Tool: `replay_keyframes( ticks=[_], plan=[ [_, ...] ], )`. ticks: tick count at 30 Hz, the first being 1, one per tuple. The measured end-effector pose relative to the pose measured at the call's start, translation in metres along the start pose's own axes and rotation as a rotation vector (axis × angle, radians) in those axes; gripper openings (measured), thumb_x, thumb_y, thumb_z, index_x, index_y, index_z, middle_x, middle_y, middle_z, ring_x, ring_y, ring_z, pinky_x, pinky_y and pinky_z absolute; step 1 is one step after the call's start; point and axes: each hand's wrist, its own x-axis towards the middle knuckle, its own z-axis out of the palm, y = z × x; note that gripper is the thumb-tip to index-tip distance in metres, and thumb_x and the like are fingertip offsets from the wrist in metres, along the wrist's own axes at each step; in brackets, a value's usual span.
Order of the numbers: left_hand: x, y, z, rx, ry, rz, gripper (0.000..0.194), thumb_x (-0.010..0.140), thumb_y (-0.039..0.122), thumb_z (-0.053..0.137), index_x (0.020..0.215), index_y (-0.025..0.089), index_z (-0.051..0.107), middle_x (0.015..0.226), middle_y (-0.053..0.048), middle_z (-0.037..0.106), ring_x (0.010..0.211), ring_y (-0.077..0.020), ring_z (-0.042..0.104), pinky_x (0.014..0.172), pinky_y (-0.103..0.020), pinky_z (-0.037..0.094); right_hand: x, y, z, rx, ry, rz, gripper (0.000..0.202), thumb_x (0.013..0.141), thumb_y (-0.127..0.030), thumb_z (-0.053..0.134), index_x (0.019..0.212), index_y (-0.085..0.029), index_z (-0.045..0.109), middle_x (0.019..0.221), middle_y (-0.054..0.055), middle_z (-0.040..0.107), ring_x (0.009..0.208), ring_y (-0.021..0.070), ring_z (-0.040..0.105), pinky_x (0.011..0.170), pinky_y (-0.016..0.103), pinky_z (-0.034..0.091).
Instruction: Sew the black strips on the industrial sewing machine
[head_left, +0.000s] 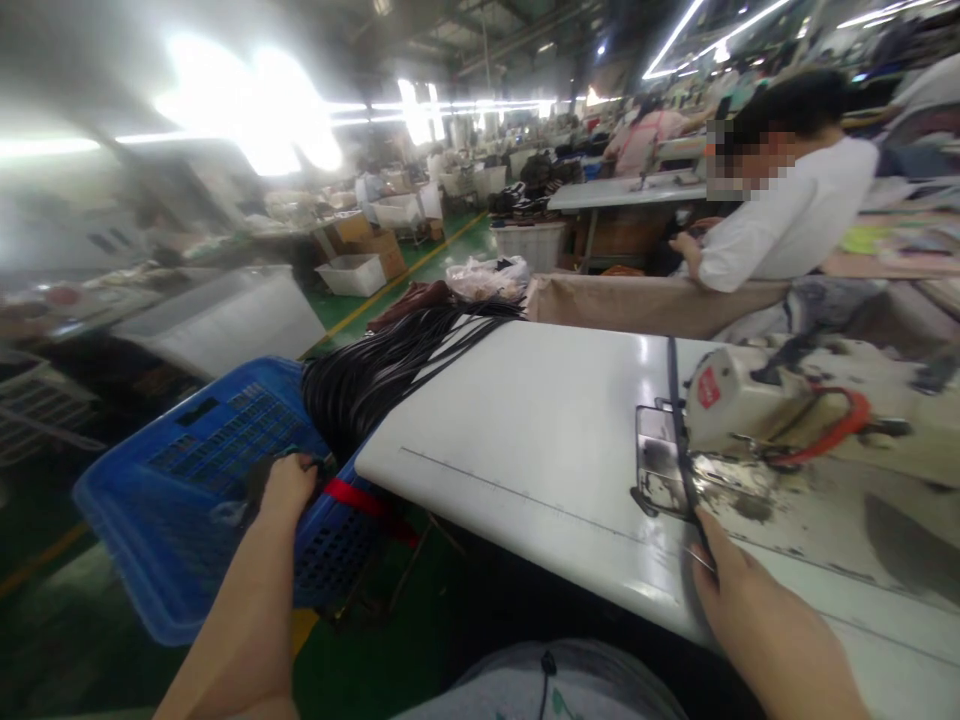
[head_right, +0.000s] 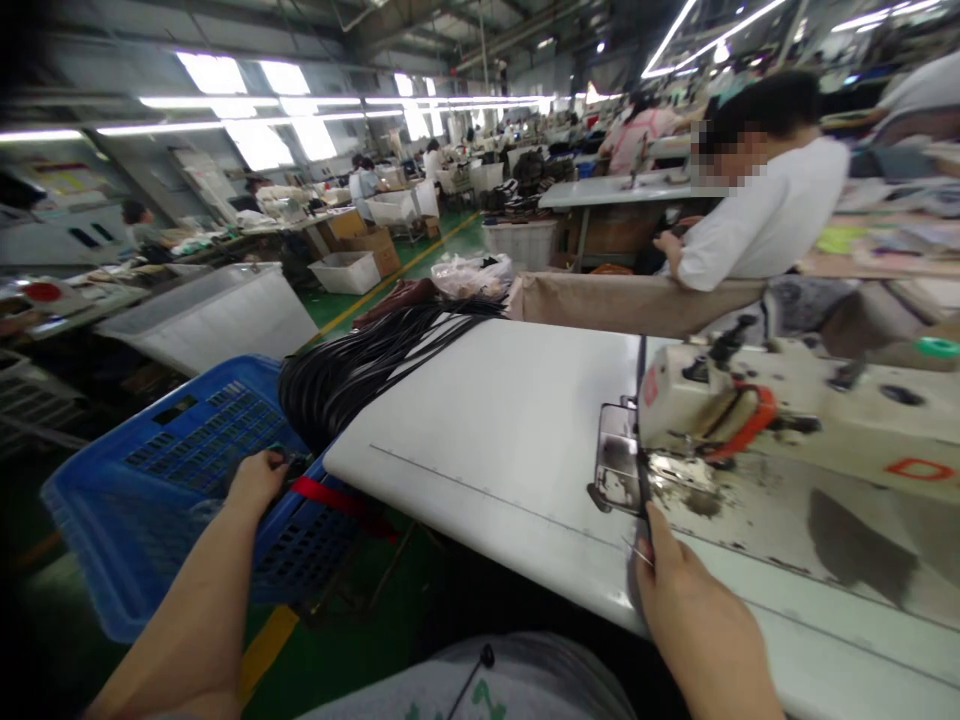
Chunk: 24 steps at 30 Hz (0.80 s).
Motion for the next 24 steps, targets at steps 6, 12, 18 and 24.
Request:
replay_keyframes(
  ticks=[6, 12, 18, 24],
  plan=[
    [-0.008, 0.085, 0.017, -0.218, 0.118, 0.343, 0.03, 0.09, 0.049, 0.054, 0.084, 0.021, 0.062, 0.106, -0.011, 0.069, 0.113, -0.03, 0.062, 0.109, -0.044, 0.048, 0.001, -0.009, -0.024, -0.017, -0.164, 0.053, 0.048, 0.103, -0.026, 0.048, 0.149, -0.015, 0.054, 0.104, 0.013, 0.079, 0.075, 0.0252, 0.077, 0.061, 0.033, 0.058],
    [-0.076, 0.224, 0.029, -0.501, 0.065, 0.713, 0.028, 0.094, 0.041, 0.05, 0.089, 0.02, 0.067, 0.112, -0.013, 0.068, 0.117, -0.0292, 0.061, 0.115, -0.045, 0.045, -0.003, -0.014, -0.031, -0.026, -0.205, 0.074, 0.049, 0.104, -0.025, 0.048, 0.151, -0.015, 0.05, 0.108, 0.013, 0.077, 0.078, 0.0225, 0.076, 0.066, 0.03, 0.056],
    [-0.18, 0.338, 0.056, -0.639, -0.231, 1.256, 0.035, 0.099, 0.023, 0.045, 0.126, 0.02, 0.069, 0.135, -0.012, 0.066, 0.137, -0.0266, 0.054, 0.121, -0.05, 0.042, -0.005, -0.013, -0.031, -0.005, -0.197, 0.083, 0.049, 0.105, -0.027, 0.047, 0.152, -0.016, 0.048, 0.11, 0.013, 0.077, 0.079, 0.0234, 0.076, 0.065, 0.031, 0.055],
    [-0.249, 0.396, 0.062, -0.479, -0.227, 1.447, 0.044, 0.104, 0.028, 0.042, 0.144, 0.017, 0.056, 0.151, -0.014, 0.057, 0.152, -0.0281, 0.039, 0.125, -0.054, 0.032, -0.008, -0.01, -0.032, 0.096, -0.175, 0.092, 0.049, 0.105, -0.03, 0.045, 0.151, -0.015, 0.049, 0.114, 0.015, 0.077, 0.082, 0.0239, 0.077, 0.068, 0.03, 0.055]
  ],
)
